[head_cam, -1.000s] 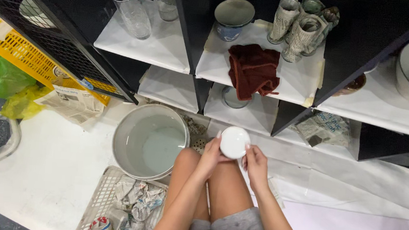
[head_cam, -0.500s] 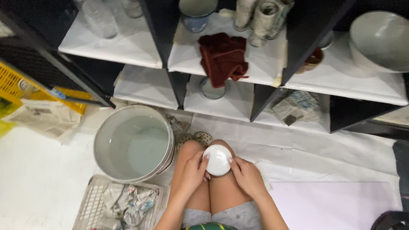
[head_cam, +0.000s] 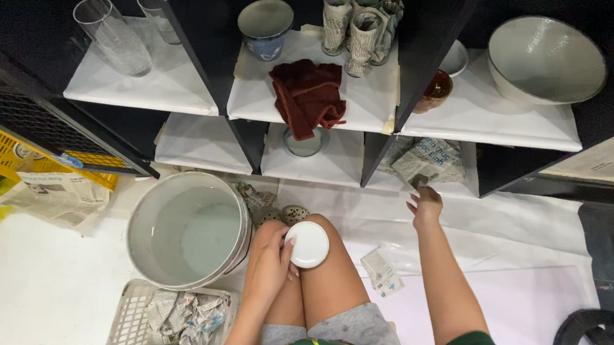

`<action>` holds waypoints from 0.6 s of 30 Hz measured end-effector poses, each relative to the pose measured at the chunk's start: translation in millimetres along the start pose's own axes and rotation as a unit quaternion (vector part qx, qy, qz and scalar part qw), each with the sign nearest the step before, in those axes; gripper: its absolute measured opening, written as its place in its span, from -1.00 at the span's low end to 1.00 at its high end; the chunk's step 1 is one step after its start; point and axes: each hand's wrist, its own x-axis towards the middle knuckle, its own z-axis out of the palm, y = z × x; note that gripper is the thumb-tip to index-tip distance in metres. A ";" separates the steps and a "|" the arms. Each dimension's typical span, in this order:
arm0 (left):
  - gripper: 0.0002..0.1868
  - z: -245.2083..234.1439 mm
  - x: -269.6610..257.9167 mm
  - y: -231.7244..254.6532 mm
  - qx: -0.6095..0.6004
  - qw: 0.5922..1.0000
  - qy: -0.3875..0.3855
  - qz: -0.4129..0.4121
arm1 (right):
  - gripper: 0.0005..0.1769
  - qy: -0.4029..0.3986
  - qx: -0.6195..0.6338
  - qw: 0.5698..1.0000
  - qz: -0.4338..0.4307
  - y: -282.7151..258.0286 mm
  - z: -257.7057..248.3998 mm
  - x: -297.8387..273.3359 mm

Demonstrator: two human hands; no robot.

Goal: The person sits on the floor and wraps small ceramic items, including cups and bowls, with newspaper. They dip the items in a bucket of water, wrap them in newspaper, and place the wrapped items into a plastic basket. The person also wipes some items with a cloth before wrapping.

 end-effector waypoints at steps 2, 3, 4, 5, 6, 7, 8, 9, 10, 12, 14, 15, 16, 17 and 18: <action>-0.63 -1.7 -5.8 11.1 0.051 0.999 0.006 -0.001 | -0.53 0.011 -0.017 0.999 0.029 -7.6 8.2 7.2; -0.63 -2.1 -8.3 15.6 0.077 0.997 0.009 -0.003 | -0.54 0.029 -0.040 0.998 0.040 -10.3 12.5 9.8; -0.63 -2.4 -10.0 19.3 0.099 0.995 0.024 0.006 | -0.54 0.046 -0.062 0.996 0.050 -12.0 15.9 11.6; -0.63 -2.9 -11.2 22.0 0.122 0.992 0.039 0.015 | -0.58 0.049 -0.071 0.995 0.052 -13.1 18.2 12.9; -0.63 -3.9 -11.9 23.5 0.145 0.988 0.054 0.024 | -0.62 0.051 -0.081 0.994 0.054 -13.0 20.5 13.5; -0.66 -5.5 -12.7 23.8 0.179 0.975 0.087 0.094 | -0.65 0.054 -0.090 0.993 0.056 -12.1 22.5 13.5; -0.69 -7.6 -13.2 23.2 0.212 0.956 0.118 0.163 | -0.66 0.044 -0.086 0.995 0.030 -10.3 23.4 12.6; -0.72 -9.1 -13.6 22.0 0.244 0.930 0.148 0.231 | -0.65 0.033 -0.083 0.996 0.003 -7.7 23.2 10.7; -0.72 -9.8 -13.6 20.2 0.238 0.940 0.142 0.201 | -0.64 0.024 -0.078 0.996 -0.024 -4.9 22.0 7.8; -0.71 -10.8 -13.6 15.8 0.225 0.956 0.128 0.140 | -0.70 -0.001 -0.067 0.995 -0.080 0.3 18.7 0.6; -0.73 -11.3 -14.5 11.1 0.235 0.955 0.124 0.132 | -0.76 -0.021 -0.042 0.990 -0.130 5.9 13.5 -10.8; -0.74 -11.1 -15.6 8.9 0.240 0.955 0.122 0.128 | -0.80 -0.029 -0.023 0.988 -0.151 8.6 10.4 -18.4; -0.73 -10.7 -16.3 7.6 0.254 0.950 0.130 0.125 | -0.83 -0.038 -0.003 0.984 -0.172 9.5 7.8 -26.3; -0.72 -10.5 -17.3 6.7 0.268 0.946 0.137 0.122 | -0.84 -0.035 0.019 0.983 -0.180 9.1 5.2 -34.6; -0.71 -10.4 -18.5 6.1 0.282 0.941 0.145 0.118 | -0.84 -0.033 0.041 0.981 -0.188 8.1 2.9 -43.5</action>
